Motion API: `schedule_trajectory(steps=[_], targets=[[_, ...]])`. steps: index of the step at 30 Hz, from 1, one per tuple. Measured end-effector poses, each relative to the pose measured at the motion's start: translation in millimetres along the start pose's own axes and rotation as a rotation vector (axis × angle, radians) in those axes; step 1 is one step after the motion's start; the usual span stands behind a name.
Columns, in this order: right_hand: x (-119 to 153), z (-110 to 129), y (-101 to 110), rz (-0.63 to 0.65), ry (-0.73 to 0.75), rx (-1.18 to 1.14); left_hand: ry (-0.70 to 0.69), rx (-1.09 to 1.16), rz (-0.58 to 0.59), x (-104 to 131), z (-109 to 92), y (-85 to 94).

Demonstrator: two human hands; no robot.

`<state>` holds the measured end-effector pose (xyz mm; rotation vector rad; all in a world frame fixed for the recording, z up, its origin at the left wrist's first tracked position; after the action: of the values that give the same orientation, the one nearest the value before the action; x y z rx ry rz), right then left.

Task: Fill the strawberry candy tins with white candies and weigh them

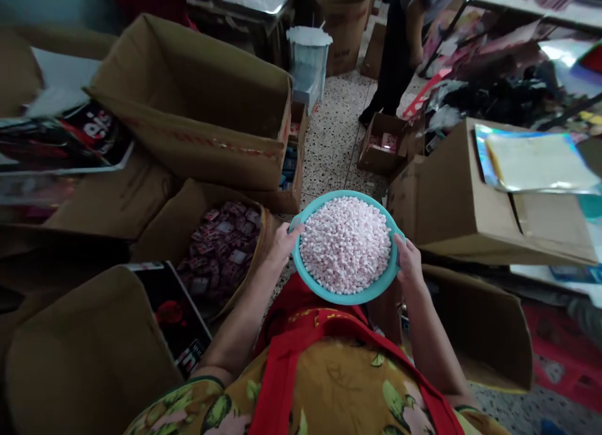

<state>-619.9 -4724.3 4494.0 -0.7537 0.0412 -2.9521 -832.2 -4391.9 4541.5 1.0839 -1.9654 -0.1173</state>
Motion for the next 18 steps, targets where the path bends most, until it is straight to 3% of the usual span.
schedule_trajectory(steps=[8, 13, 18], targets=[[19, -4, 16, -0.056, -0.102, 0.023, -0.001, -0.109, -0.028, 16, 1, 8.2], [13, 4, 2, -0.005, -0.068, 0.055, 0.047, -0.098, -0.077, 17, 0, 14.6], [17, 17, -12, 0.063, -0.104, 0.018, 0.196, -0.075, -0.128, 32, 9, 22.5]])
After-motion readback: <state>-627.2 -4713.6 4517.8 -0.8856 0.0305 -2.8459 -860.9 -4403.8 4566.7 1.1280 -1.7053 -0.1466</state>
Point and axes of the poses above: each hand's wrist, its own x-axis away from the middle knuckle, its own y-axis out of the back of the hand, z = x × y, the point moved 9 cm from there along -x, towards the middle knuckle, and after that the axes turned 9 degrees about y, right-handed, at the moved point
